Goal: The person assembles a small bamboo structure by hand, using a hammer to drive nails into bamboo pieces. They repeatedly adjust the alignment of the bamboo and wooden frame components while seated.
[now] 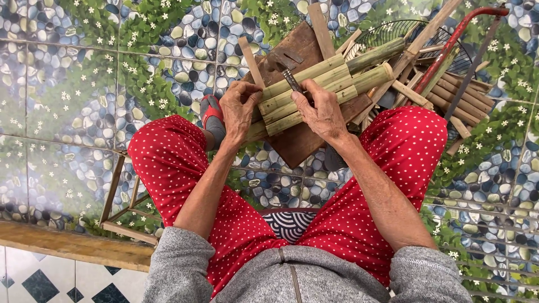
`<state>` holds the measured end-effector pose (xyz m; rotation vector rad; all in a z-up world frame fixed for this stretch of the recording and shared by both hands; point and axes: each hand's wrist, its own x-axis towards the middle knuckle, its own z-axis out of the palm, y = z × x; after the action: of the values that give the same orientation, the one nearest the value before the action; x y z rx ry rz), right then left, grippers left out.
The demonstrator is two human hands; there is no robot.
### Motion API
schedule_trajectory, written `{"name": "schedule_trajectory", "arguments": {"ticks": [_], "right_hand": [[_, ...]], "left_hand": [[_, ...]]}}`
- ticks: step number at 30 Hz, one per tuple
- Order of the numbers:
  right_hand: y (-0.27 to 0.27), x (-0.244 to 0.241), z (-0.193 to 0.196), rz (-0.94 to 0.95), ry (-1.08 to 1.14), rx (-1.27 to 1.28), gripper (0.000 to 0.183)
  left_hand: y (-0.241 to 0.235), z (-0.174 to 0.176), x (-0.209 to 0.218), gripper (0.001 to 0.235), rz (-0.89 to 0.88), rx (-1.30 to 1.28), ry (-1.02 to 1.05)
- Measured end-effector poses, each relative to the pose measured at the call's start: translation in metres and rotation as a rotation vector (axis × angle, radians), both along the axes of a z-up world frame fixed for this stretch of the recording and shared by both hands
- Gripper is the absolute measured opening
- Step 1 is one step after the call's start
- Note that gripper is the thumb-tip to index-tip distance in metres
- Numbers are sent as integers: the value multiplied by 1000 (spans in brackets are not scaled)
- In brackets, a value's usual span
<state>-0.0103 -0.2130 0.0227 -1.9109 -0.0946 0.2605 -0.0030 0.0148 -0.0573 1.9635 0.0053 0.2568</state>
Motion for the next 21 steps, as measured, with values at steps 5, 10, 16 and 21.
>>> {"name": "schedule_trajectory", "arguments": {"ticks": [5, 10, 16, 21], "right_hand": [[0, -2, -3, 15, -14, -3, 27], [3, -6, 3, 25, -31, 7, 28], [0, -7, -2, 34, -44, -21, 27], [-2, -12, 5, 80, -100, -56, 27]], "left_hand": [[-7, 12, -3, 6, -53, 115, -96], [-6, 9, -4, 7, -59, 165, -140], [-6, 6, -4, 8, -55, 177, -138], [-11, 16, -8, 9, -59, 165, -150]]}}
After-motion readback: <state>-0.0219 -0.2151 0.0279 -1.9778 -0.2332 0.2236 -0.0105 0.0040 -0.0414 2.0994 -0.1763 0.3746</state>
